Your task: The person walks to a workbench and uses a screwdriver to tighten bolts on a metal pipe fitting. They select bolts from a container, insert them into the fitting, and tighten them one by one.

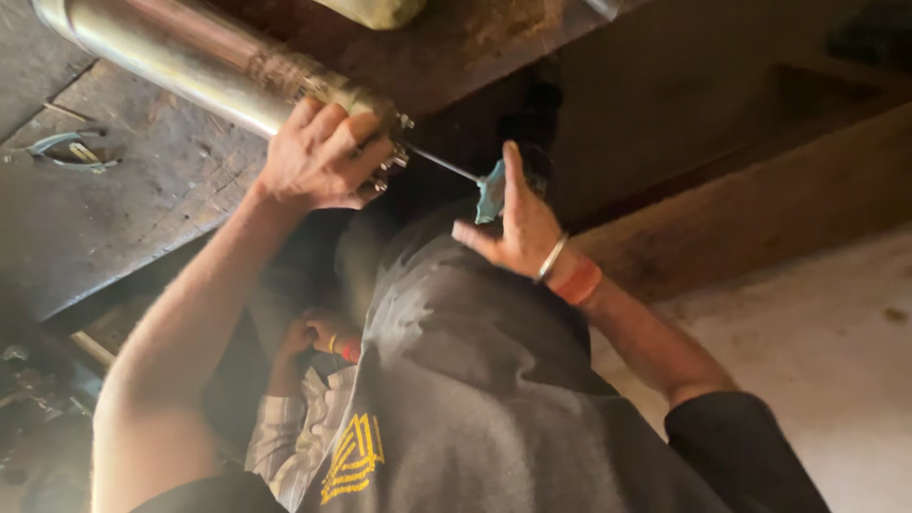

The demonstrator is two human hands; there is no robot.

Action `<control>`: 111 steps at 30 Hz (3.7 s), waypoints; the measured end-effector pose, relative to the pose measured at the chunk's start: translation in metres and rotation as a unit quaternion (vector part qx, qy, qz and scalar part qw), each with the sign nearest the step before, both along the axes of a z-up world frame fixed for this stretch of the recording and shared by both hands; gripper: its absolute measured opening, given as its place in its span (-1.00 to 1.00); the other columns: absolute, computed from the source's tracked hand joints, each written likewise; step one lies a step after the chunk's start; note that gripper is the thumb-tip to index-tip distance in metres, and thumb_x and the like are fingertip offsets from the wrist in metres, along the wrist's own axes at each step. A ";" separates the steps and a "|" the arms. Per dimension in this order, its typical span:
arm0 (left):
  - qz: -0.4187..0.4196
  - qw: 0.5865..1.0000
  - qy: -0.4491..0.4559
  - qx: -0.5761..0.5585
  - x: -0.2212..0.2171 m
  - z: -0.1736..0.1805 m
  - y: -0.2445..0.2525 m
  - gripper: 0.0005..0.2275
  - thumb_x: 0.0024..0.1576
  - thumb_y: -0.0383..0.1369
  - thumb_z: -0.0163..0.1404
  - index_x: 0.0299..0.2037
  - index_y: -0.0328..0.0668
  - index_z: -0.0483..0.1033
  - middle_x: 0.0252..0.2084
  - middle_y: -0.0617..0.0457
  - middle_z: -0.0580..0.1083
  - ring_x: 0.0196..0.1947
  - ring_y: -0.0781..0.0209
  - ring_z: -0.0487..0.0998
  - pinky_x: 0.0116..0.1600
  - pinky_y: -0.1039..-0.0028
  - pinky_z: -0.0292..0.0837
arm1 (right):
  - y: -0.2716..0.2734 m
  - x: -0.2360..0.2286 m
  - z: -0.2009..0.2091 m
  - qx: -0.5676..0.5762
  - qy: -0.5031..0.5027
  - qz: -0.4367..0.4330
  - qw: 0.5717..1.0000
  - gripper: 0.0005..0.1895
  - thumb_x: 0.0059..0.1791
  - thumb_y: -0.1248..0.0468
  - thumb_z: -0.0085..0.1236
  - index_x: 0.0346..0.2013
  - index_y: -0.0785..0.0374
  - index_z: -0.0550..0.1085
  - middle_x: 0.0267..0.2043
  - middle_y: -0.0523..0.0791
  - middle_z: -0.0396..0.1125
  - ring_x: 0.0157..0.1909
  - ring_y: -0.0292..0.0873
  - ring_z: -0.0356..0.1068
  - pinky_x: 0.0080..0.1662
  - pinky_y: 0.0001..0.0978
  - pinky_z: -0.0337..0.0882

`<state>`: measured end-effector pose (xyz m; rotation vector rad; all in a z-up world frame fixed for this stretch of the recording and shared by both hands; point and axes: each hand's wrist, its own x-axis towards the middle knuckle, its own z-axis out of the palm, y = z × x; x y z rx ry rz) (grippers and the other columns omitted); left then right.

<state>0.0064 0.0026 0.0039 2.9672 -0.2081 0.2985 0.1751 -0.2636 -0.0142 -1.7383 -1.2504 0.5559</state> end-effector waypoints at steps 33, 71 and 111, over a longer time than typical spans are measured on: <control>0.044 0.995 -0.086 0.024 -0.008 -0.010 -0.020 -0.80 0.08 -0.30 0.24 -0.09 0.01 0.64 0.14 0.25 0.42 -0.06 0.29 0.40 0.00 0.40 0.30 | 0.021 -0.009 -0.042 0.042 0.171 -0.011 0.984 -0.76 0.12 0.22 0.14 -0.36 0.29 0.50 -0.38 -0.09 0.35 -0.41 -0.12 0.37 -0.32 -0.32 0.32; 0.025 0.998 0.046 -0.035 0.035 0.005 -0.003 -0.79 0.08 -0.19 0.14 -0.22 -0.12 0.55 0.00 0.15 0.44 -0.04 0.13 0.33 0.11 0.29 0.22 | 0.040 0.024 -0.032 0.113 -0.154 0.090 0.977 -0.76 -0.13 0.32 0.44 -0.38 0.30 0.47 -0.50 -0.07 0.31 -0.50 -0.02 0.24 -0.37 -0.20 0.28; 0.076 0.986 -0.146 0.018 -0.004 -0.010 -0.020 -0.75 0.09 -0.25 0.05 -0.08 -0.06 0.66 0.07 0.21 0.42 -0.01 0.31 0.43 -0.09 0.49 0.29 | 0.019 -0.038 -0.045 -0.088 0.347 -0.206 0.911 -0.58 0.16 0.10 0.04 -0.51 0.21 0.27 -0.54 -0.25 0.17 -0.53 -0.40 0.15 -0.46 -0.53 0.17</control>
